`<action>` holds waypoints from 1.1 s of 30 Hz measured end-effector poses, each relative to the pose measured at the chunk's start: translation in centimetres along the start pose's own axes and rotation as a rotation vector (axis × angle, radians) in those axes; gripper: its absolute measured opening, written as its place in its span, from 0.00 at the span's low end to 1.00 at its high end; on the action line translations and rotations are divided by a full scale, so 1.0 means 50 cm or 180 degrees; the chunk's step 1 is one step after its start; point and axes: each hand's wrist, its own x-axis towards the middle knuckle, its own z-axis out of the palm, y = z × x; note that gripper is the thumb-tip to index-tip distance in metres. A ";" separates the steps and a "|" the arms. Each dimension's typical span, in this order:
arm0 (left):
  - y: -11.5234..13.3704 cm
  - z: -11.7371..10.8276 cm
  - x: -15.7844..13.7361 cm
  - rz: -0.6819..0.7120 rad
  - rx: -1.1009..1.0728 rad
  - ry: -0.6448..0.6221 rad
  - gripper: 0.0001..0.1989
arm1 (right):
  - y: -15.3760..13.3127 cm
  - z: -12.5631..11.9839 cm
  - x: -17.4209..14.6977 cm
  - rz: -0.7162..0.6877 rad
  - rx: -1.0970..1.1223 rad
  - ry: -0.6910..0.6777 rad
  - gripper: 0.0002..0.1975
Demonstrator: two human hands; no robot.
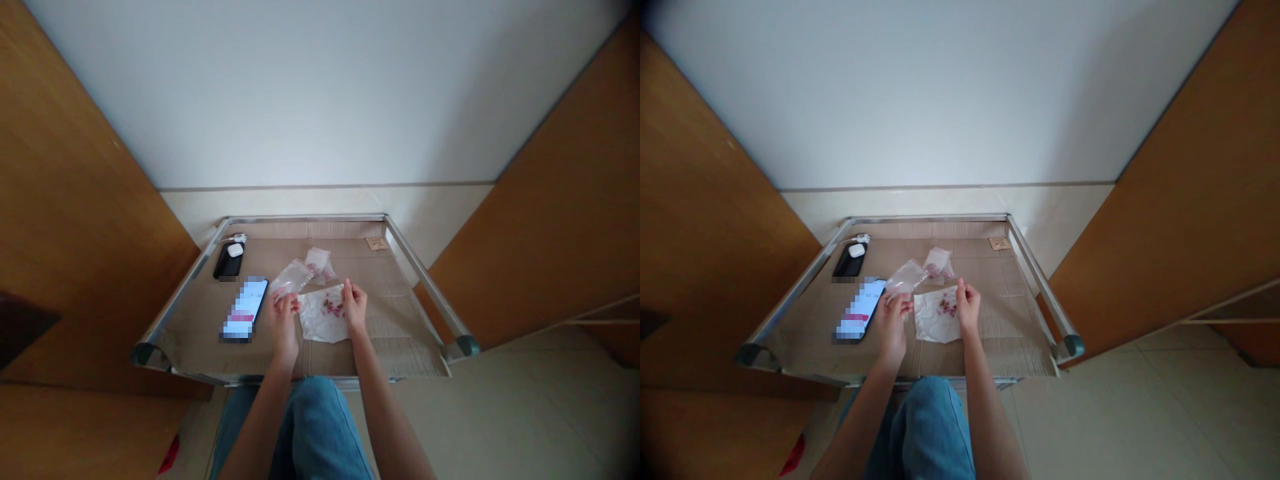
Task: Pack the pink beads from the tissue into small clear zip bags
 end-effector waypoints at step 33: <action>-0.010 -0.041 -0.021 -0.1497 0.0303 -0.0363 0.10 | -0.012 0.006 -0.004 -0.0726 -0.1092 -0.0643 0.18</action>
